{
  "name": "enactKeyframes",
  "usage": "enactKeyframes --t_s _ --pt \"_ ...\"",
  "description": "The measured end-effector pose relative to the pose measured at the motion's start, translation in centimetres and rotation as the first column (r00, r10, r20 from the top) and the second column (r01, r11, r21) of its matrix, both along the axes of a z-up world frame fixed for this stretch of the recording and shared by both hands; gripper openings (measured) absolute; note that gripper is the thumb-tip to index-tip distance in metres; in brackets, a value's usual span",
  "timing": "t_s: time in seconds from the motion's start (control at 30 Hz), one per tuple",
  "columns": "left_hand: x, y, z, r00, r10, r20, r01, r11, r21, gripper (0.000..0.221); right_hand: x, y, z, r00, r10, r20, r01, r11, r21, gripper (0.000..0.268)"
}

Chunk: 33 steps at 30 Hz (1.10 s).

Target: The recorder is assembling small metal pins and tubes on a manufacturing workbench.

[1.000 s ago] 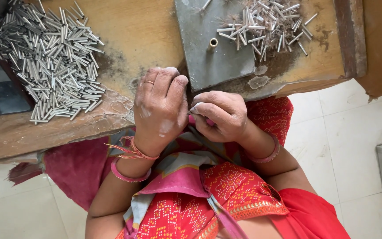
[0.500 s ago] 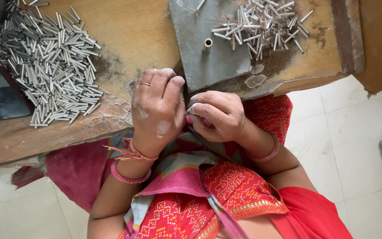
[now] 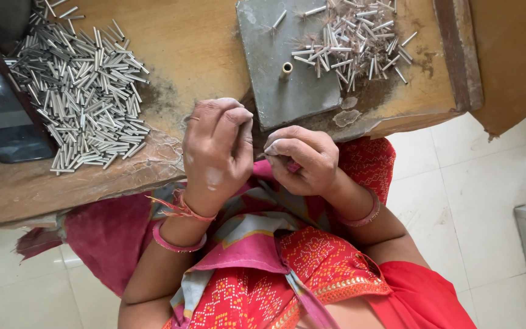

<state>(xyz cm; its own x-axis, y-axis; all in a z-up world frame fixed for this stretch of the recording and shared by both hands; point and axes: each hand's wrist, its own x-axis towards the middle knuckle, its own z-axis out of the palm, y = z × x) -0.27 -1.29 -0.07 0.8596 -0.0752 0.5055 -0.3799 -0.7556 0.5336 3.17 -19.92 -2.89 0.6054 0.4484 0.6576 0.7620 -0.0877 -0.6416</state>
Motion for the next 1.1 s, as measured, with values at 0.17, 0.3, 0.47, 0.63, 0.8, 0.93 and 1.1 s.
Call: enactKeyframes --t_s 0.17,0.3,0.47,0.63,0.8,0.93,1.1 --pt "0.0 0.4 -0.2 0.995 -0.045 -0.092 -0.013 0.838 -0.546 0.013 -0.3 -0.5 -0.1 0.993 0.018 -0.116 -0.013 0.999 0.042 0.017" --pt "0.9 0.6 0.5 0.995 -0.089 -0.049 0.030 0.716 -0.698 0.028 0.1 -0.4 0.2 0.988 0.032 -0.150 -0.020 0.997 0.079 0.020" --pt "0.1 0.3 1.3 0.985 -0.159 -0.068 0.049 0.630 -0.775 0.029 0.0 -1.1 -0.6 0.922 0.093 -0.375 -0.032 0.986 0.165 0.013" --pt "-1.9 0.2 4.0 0.911 -0.393 -0.123 0.230 0.733 -0.640 0.015 -0.1 -2.1 -0.1 0.525 0.348 -0.777 -0.044 0.923 0.383 0.007" --pt "-2.0 0.5 4.8 0.859 -0.511 -0.043 0.411 0.736 -0.538 0.027 0.1 -3.3 -0.7 0.282 0.522 -0.805 -0.090 0.849 0.520 0.008" --pt "-2.3 0.2 4.0 0.871 -0.491 0.021 0.430 0.740 -0.518 0.024 -0.1 -3.3 0.1 0.205 0.565 -0.799 -0.103 0.824 0.557 0.012" --pt "-2.8 -0.9 3.6 0.964 -0.264 0.017 0.230 0.804 -0.548 0.017 -1.2 -1.7 2.3 0.160 0.599 -0.785 -0.152 0.801 0.580 0.020"
